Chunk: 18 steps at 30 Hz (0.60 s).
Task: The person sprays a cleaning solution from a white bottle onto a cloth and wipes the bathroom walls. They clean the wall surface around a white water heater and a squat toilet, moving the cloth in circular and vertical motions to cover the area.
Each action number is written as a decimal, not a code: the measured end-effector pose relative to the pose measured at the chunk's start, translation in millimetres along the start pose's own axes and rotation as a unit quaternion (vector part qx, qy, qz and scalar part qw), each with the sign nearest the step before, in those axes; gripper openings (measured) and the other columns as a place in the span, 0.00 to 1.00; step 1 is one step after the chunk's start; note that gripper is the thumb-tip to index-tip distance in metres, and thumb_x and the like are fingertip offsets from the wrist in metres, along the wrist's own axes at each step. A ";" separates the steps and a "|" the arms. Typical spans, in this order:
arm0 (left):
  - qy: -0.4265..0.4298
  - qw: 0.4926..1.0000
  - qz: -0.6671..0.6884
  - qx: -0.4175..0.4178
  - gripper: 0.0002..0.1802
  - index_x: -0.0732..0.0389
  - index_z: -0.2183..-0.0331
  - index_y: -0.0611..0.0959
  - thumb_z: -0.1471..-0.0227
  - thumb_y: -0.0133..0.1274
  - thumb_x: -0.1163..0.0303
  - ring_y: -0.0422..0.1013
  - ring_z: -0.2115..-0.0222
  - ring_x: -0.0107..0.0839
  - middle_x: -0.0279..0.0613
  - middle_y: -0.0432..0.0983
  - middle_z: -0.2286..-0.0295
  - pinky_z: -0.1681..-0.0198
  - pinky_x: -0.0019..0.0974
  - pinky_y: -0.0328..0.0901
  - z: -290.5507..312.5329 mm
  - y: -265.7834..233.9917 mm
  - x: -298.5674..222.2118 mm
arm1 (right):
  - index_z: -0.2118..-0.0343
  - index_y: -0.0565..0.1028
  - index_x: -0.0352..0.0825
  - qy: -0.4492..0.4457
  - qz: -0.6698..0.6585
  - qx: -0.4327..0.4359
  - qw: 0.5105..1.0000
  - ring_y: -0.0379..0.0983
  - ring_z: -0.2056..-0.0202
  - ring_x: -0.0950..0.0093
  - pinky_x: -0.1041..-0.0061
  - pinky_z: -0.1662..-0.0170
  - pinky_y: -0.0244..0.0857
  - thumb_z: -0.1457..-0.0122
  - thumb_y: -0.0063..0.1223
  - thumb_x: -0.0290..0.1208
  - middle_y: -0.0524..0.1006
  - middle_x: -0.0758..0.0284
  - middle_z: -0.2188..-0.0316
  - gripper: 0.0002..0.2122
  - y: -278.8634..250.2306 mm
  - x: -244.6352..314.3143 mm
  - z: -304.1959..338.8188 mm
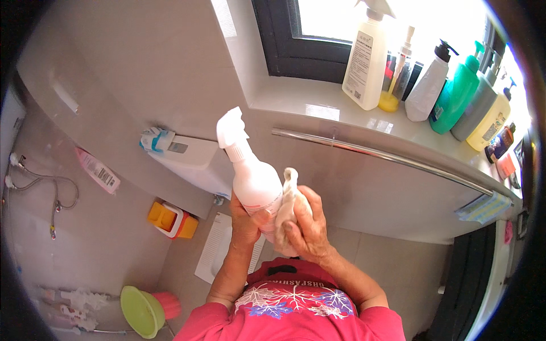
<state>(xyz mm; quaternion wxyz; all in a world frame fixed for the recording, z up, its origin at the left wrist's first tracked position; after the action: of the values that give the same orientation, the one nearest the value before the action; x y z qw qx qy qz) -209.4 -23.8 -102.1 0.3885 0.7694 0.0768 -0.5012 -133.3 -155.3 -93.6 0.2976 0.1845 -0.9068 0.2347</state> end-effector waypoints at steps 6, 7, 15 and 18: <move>0.029 0.999 0.022 0.014 0.44 0.63 0.51 0.67 0.72 0.69 0.64 0.71 0.61 0.30 0.39 0.70 0.60 0.58 0.34 0.68 6.2 -4.4 5.1 | 0.50 0.67 0.30 0.206 -0.185 0.037 0.960 0.65 0.53 0.63 0.67 0.50 0.59 0.42 0.44 0.40 0.66 0.55 0.54 0.22 5.4 -21.0 17.2; 0.033 0.999 0.031 0.018 0.44 0.63 0.51 0.66 0.71 0.69 0.64 0.71 0.61 0.30 0.40 0.70 0.59 0.58 0.34 0.68 7.3 -4.1 5.6 | 0.50 0.67 0.30 0.272 -0.260 0.049 0.925 0.65 0.53 0.65 0.69 0.49 0.59 0.41 0.42 0.42 0.67 0.56 0.54 0.22 7.1 -24.3 18.0; 0.138 0.982 -0.122 -0.041 0.50 0.63 0.47 0.57 0.67 0.67 0.58 0.64 0.54 0.31 0.42 0.62 0.54 0.52 0.36 0.62 10.2 11.1 0.7 | 0.48 0.64 0.32 0.450 -0.606 -0.027 0.655 0.65 0.55 0.75 0.75 0.51 0.59 0.41 0.45 0.46 0.69 0.65 0.55 0.24 28.1 -26.5 33.8; 0.130 0.980 -0.123 -0.089 0.46 0.62 0.46 0.59 0.65 0.64 0.61 0.66 0.56 0.33 0.43 0.64 0.55 0.54 0.38 0.65 18.4 14.3 2.9 | 0.50 0.67 0.31 0.421 -0.495 -0.018 0.760 0.67 0.57 0.73 0.74 0.53 0.60 0.41 0.47 0.43 0.70 0.63 0.58 0.22 22.3 -15.9 21.8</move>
<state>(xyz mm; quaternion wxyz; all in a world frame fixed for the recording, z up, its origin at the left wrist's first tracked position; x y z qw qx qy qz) -213.8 -46.8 -100.6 0.3772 0.7752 0.2651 -0.4318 -141.7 -145.5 -126.2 0.7278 0.4844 -0.4766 0.0923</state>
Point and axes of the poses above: each hand's wrist, its own z-axis away from the middle knuckle, its own y-axis out of the palm, x = y × z, the point moved 2 cm from there along -z, towards the middle knuckle
